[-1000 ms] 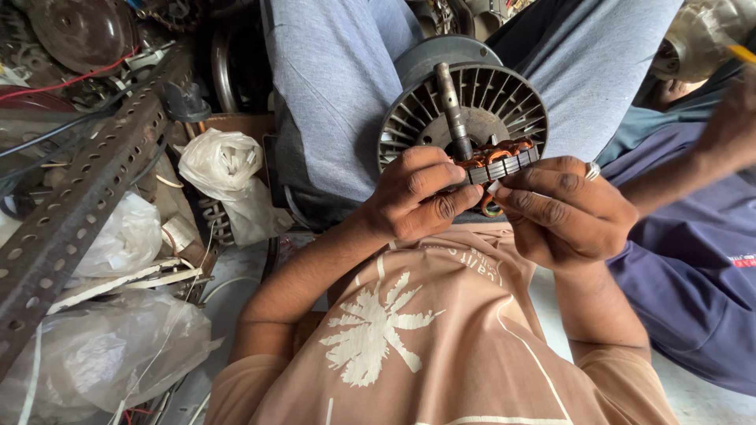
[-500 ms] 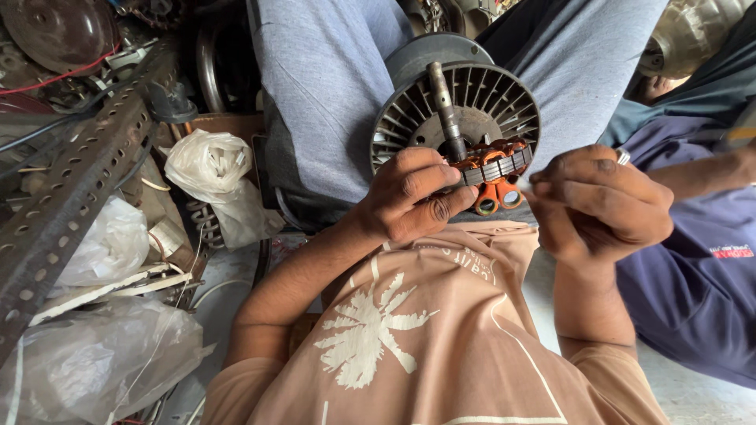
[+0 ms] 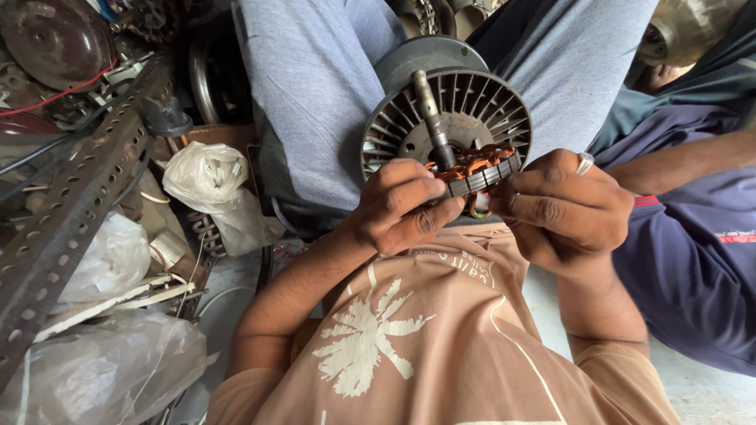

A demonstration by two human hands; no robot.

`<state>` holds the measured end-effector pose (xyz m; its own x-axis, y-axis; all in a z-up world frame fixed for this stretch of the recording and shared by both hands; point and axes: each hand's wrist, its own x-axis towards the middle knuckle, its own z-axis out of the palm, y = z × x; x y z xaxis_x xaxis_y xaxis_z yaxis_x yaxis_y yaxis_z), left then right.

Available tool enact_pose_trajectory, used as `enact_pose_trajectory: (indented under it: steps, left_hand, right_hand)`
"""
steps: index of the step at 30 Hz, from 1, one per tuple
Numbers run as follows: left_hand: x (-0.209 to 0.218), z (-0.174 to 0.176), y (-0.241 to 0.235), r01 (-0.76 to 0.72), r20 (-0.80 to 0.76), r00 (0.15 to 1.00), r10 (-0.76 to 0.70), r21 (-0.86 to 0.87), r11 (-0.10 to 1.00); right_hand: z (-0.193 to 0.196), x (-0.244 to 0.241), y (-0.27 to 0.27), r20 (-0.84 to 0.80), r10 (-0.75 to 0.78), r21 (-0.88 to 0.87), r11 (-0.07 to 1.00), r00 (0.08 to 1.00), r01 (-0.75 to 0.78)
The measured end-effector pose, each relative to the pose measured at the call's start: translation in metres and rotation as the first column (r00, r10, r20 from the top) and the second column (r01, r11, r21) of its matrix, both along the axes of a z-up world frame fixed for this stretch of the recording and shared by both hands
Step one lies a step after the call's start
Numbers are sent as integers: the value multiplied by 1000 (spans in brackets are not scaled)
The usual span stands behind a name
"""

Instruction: The person repairs a fan motor stator by using scissors to trim insulation or wires, then carefully tucking the orange copper coil windings into the metal slots of the stator core by hand.

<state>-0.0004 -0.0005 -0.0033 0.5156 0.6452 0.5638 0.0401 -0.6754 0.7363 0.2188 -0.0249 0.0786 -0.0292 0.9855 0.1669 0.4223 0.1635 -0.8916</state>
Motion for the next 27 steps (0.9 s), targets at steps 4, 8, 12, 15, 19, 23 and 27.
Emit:
enact_pose_trajectory:
  steps: [4, 8, 12, 15, 19, 23, 27]
  left_hand:
    - [-3, 2, 2, 28, 13, 1000, -28, -16, 999]
    - [-7, 4, 3, 57, 4, 998, -57, -19, 998]
    - [-6, 6, 3, 62, 20, 998, -61, -50, 997]
    - [-9, 8, 3, 76, 5, 997, -76, -55, 996]
    - [-9, 8, 2, 81, 6, 997, -80, -60, 995]
    - [-12, 10, 4, 111, -13, 994, -112, -77, 991]
    - [-6, 8, -1, 71, 25, 997, -69, -79, 994]
  right_hand:
    - [8, 8, 12, -24, 89, -78, 993, 996, -91]
    - [-3, 8, 13, -240, 100, 9, 995, 966, -101]
    - [-14, 7, 8, -238, -3, 136, 990, 971, 37]
    - [3, 10, 5, -103, 1, 12, 1000, 995, 0]
    - [15, 3, 4, 65, 56, -106, 993, 996, -49]
    - [20, 3, 5, 43, 91, -174, 981, 995, -83]
    - [18, 3, 6, -7, 109, -176, 978, 994, -109]
